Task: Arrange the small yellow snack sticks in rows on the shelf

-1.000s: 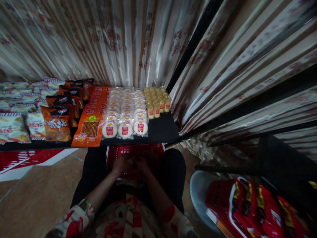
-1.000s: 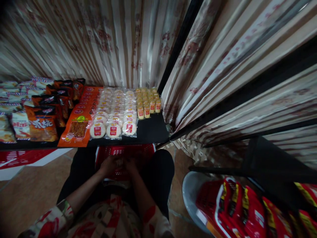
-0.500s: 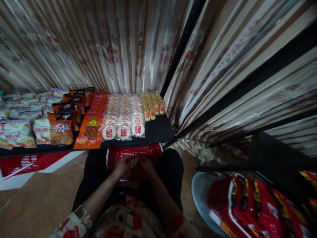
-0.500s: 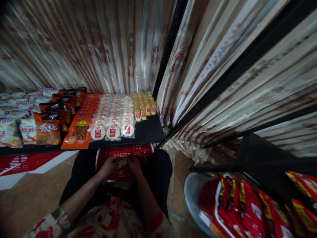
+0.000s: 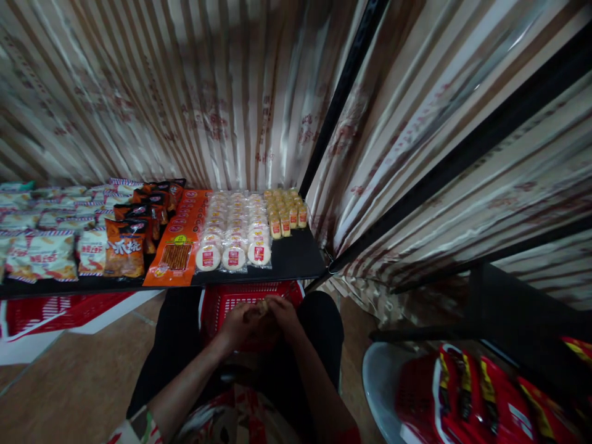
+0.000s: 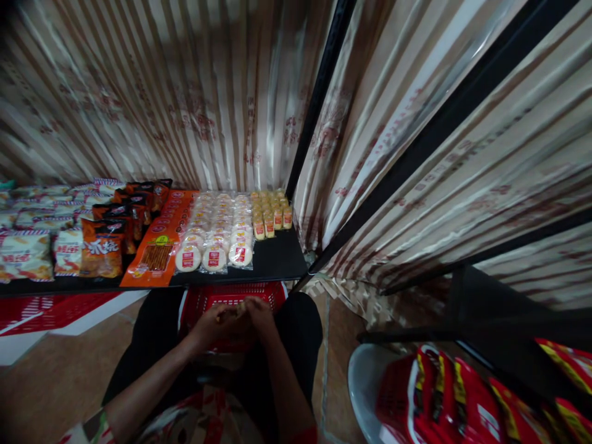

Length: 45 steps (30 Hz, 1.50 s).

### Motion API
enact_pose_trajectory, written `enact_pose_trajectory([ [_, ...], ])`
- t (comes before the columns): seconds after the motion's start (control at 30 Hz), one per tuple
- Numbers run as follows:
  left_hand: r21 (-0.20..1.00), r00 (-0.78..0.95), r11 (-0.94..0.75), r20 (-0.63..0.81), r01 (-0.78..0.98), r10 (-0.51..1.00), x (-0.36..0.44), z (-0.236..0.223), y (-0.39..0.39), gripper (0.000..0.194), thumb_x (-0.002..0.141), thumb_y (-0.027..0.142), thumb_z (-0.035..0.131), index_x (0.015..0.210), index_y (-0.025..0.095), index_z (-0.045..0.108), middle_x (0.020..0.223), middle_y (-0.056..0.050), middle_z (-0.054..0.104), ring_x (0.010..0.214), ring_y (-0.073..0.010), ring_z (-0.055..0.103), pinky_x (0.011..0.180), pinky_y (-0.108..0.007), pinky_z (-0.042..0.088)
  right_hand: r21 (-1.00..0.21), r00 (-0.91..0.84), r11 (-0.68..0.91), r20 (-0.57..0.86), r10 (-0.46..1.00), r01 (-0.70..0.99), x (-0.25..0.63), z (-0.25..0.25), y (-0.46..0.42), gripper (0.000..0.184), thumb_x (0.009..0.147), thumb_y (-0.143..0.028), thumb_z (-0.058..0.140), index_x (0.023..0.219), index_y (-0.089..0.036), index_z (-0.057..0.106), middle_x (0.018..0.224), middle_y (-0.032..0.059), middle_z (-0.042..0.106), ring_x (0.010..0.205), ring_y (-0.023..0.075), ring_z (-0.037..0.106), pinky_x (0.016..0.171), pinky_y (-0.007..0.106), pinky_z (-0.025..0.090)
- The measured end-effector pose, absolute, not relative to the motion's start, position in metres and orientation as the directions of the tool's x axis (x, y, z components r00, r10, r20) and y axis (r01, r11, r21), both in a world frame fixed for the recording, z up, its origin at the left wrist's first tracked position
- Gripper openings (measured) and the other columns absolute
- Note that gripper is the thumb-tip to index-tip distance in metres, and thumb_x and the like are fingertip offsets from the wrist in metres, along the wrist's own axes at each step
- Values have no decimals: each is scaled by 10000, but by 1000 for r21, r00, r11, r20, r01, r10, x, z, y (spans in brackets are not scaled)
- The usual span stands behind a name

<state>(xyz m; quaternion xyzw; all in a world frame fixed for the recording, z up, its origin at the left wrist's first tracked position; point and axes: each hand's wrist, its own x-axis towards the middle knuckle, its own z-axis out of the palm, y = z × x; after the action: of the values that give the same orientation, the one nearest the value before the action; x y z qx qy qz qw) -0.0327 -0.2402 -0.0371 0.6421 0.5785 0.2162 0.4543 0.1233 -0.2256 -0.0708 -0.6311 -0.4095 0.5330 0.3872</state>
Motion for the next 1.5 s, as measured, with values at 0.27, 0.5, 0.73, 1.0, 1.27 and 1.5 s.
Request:
enact_pose_trajectory([
  [0.27,818,264,-82,-88,569,961,-20,-24,-255,366,735,186,494,1099,199,531,1103,-69,584,1011,-168,533,906,-277,403,-914,68,-298,-290,955,275,133,-44,-216,347,684,-451,544,871,-188,674,896,55,688,869,221,612,795,334,457],
  [0.5,870,202,-24,-87,493,976,-14,-16,-246,361,740,183,451,1097,177,508,1106,-58,606,1016,-163,551,912,-276,404,-939,9,-309,-311,950,154,133,-14,-213,407,718,-510,525,922,-178,643,704,2,627,574,122,549,507,224,417],
  [0.73,983,167,130,-151,128,974,-7,4,-227,325,768,306,465,1049,150,509,993,-70,645,867,-157,605,745,-248,467,-963,-22,-266,-267,964,47,138,6,-207,458,756,-549,480,969,-172,629,572,-34,540,513,89,497,473,192,379],
  [1.0,902,150,355,-326,-246,933,12,11,-213,390,714,387,525,1007,131,528,835,-52,651,669,-116,600,496,-175,394,-947,-15,-296,-297,955,-125,143,3,-195,538,676,-437,597,1125,-156,503,598,-57,556,493,77,531,469,186,382],
  [1.27,872,158,432,-405,-229,901,15,8,-200,376,709,386,540,986,132,527,935,-93,649,778,-170,632,506,-196,442,-930,52,-302,-320,946,-211,145,8,-186,529,617,-389,641,1074,-154,516,620,-55,571,481,62,506,460,189,382],
  [1.5,904,116,391,-375,-175,920,25,22,-195,359,676,394,578,914,125,565,811,-51,633,688,-137,592,515,-203,452,-912,98,-295,-334,938,-286,148,9,-179,526,609,-373,654,1063,-149,511,562,-79,541,441,53,464,444,184,364],
])
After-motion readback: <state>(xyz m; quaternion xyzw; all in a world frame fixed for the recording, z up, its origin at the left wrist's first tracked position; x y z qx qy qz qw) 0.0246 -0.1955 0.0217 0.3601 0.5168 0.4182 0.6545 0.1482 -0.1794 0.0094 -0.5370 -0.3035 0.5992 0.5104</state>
